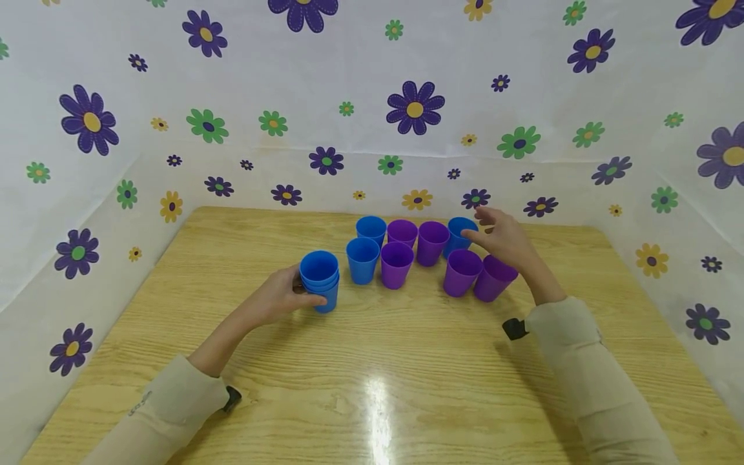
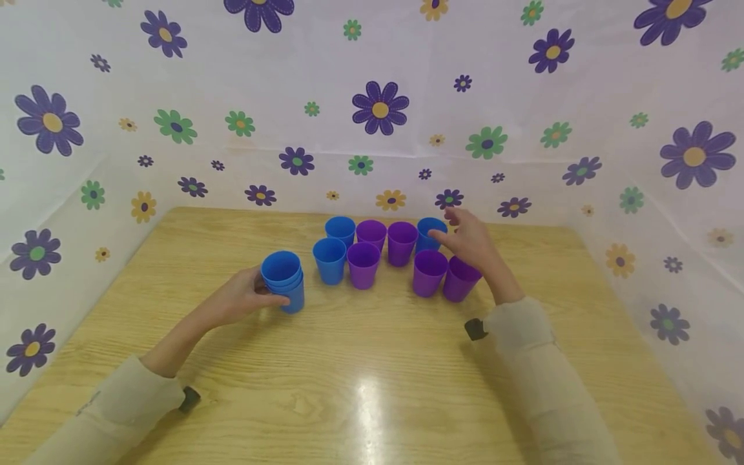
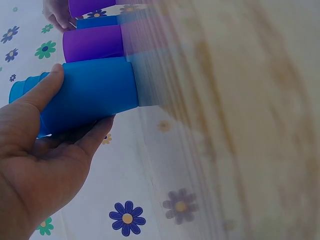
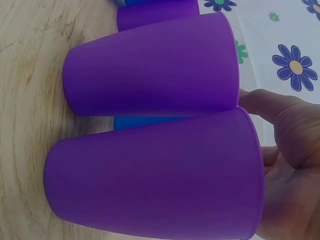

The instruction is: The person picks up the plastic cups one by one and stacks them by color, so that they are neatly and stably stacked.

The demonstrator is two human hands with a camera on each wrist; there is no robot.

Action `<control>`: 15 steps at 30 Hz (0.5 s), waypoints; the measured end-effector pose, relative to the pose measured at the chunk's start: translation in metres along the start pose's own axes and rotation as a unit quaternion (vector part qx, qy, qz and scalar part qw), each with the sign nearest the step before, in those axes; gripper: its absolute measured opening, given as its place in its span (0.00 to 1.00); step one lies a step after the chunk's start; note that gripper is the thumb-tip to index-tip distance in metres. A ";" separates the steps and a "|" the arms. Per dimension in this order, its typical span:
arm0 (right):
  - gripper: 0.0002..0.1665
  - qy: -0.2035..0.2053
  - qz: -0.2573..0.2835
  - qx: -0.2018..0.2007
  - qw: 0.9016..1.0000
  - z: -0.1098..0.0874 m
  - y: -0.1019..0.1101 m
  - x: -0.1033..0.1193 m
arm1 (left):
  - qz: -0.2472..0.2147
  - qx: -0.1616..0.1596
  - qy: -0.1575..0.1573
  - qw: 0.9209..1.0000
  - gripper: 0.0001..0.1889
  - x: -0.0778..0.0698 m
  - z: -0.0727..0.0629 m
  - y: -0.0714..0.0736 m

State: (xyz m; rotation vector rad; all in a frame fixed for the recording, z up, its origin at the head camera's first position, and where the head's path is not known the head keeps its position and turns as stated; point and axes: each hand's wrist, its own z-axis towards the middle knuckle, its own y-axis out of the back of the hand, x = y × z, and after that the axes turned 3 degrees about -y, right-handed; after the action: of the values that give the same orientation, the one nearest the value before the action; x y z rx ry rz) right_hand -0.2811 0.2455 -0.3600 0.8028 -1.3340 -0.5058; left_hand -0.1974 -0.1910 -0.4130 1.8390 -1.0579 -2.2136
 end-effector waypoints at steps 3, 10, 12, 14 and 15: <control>0.47 -0.003 -0.011 0.018 1.000 0.003 -0.001 -0.001 | 0.000 -0.001 0.002 1.000 0.34 0.000 -0.001 0.000; 0.48 -0.010 -0.014 0.044 0.999 0.008 -0.003 0.000 | -0.009 0.000 0.001 1.000 0.35 0.000 -0.002 0.000; 0.48 -0.015 -0.010 0.053 0.998 0.009 -0.003 0.001 | -0.010 -0.001 0.001 1.000 0.35 -0.001 -0.002 0.000; 0.48 -0.019 -0.011 0.061 0.998 0.010 -0.003 0.002 | -0.008 -0.001 0.000 1.000 0.35 -0.001 -0.002 0.000; 0.48 -0.022 -0.013 0.065 0.998 0.011 -0.004 0.002 | -0.008 -0.001 0.001 1.000 0.35 -0.001 -0.002 0.000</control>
State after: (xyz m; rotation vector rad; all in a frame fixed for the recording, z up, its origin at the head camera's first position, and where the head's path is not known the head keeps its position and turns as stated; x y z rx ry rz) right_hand -0.2909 0.2390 -0.3607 0.9218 -1.4089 -0.4623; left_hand -0.1954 -0.1913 -0.4121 1.8540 -1.0429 -2.2211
